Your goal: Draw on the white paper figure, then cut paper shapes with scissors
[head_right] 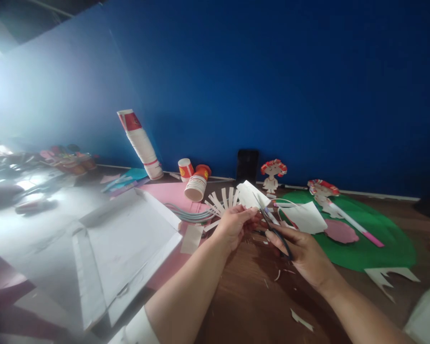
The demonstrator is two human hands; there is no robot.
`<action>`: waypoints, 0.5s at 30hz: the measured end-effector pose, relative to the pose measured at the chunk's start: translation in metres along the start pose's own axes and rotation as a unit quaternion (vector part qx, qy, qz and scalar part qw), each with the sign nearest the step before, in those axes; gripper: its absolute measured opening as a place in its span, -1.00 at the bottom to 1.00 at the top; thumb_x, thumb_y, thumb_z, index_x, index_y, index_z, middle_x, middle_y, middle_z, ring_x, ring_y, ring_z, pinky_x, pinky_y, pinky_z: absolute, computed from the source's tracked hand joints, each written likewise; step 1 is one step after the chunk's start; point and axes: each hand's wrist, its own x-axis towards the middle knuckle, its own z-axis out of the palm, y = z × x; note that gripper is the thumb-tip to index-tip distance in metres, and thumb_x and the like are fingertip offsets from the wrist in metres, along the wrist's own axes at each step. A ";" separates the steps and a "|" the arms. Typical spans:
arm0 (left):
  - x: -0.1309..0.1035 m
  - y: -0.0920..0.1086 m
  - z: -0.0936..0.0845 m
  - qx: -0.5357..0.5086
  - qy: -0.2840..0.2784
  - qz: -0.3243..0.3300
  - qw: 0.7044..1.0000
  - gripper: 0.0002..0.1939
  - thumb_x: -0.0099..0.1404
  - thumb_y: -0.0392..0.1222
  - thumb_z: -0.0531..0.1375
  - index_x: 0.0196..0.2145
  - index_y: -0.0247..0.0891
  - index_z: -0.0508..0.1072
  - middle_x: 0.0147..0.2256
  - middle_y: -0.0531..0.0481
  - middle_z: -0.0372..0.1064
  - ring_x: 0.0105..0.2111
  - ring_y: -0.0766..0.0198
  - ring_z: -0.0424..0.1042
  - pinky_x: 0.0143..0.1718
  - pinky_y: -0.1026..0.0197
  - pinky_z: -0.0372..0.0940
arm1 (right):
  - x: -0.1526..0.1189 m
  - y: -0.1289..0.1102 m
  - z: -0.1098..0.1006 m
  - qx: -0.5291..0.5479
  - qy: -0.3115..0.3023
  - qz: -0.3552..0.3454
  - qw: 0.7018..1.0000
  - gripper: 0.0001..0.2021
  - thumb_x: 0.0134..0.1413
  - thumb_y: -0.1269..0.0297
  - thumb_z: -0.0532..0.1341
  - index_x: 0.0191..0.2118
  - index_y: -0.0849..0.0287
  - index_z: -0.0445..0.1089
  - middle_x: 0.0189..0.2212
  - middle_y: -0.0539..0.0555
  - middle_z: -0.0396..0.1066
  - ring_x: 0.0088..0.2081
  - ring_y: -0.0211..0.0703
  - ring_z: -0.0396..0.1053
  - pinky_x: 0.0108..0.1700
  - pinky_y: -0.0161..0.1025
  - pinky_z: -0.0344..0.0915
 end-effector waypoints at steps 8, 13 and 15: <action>0.003 -0.001 -0.002 0.006 0.002 0.007 1.000 -0.64 0.16 -0.22 0.49 -0.55 -0.30 0.38 -0.55 0.01 0.43 -0.56 0.41 0.35 -0.42 0.32 0.28 | -0.001 -0.001 -0.001 0.001 -0.010 -0.013 1.000 -0.44 0.18 -0.26 0.26 -0.02 0.11 0.72 -0.37 0.15 0.65 -0.30 0.11 0.57 -0.28 -0.15 0.50; 0.002 0.001 -0.002 0.006 0.010 0.011 1.000 -0.64 0.12 -0.22 0.52 -0.54 -0.30 0.39 -0.57 0.03 0.41 -0.57 0.42 0.33 -0.42 0.32 0.28 | 0.000 0.007 0.000 0.009 -0.008 -0.011 1.000 -0.44 0.18 -0.25 0.28 -0.02 0.11 0.71 -0.39 0.15 0.61 -0.35 0.10 0.53 -0.29 -0.10 0.51; 0.002 0.001 -0.002 0.011 0.011 0.011 1.000 -0.63 0.12 -0.21 0.53 -0.54 -0.29 0.39 -0.56 0.02 0.42 -0.56 0.42 0.34 -0.41 0.31 0.28 | 0.000 0.009 0.000 0.012 -0.006 -0.007 1.000 -0.43 0.16 -0.25 0.30 0.00 0.12 0.71 -0.37 0.16 0.62 -0.31 0.13 0.55 -0.27 -0.09 0.51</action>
